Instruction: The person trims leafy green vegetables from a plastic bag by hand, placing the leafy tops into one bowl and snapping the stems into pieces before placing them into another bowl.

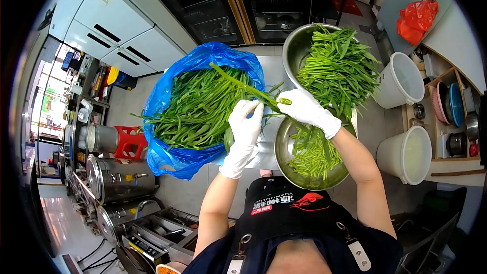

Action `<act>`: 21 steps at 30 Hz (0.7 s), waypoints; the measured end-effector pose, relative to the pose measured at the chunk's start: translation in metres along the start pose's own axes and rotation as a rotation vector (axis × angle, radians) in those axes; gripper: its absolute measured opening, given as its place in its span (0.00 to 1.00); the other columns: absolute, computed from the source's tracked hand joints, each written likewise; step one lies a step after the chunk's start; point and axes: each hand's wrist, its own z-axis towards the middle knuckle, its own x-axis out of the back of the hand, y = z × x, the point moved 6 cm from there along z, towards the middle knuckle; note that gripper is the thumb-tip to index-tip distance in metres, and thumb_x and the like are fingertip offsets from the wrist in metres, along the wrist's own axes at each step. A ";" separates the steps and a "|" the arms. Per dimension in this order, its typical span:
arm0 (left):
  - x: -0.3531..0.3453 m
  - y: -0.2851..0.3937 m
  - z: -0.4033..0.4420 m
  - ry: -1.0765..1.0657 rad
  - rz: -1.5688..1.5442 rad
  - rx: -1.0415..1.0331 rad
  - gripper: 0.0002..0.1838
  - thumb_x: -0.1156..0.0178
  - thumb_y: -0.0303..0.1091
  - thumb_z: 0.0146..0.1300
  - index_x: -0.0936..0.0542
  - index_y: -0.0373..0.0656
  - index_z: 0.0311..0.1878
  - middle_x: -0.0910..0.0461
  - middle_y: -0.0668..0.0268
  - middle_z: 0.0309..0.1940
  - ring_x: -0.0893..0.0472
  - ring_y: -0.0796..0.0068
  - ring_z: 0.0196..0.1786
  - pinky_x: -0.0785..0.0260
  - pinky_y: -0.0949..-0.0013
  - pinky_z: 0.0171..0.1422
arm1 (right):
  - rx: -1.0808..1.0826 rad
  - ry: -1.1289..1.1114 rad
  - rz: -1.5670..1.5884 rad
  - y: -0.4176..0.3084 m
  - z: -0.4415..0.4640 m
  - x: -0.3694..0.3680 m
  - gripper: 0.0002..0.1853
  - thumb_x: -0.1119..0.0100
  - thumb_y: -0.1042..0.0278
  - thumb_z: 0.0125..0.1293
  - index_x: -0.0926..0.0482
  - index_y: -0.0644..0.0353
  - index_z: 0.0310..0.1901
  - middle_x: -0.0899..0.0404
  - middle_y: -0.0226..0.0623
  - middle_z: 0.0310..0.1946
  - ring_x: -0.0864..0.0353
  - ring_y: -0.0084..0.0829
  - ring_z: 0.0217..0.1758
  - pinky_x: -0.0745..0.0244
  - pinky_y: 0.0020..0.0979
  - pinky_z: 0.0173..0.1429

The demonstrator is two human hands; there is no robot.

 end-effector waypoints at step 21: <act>-0.046 0.034 0.033 -0.605 0.906 -0.422 0.08 0.32 0.38 0.52 0.13 0.45 0.32 0.17 0.62 0.29 0.19 0.62 0.36 0.32 0.61 0.48 | 0.339 0.294 -0.698 -0.017 -0.022 -0.015 0.02 0.43 0.71 0.53 0.24 0.57 0.25 0.24 0.39 0.21 0.20 0.39 0.25 0.26 0.38 0.30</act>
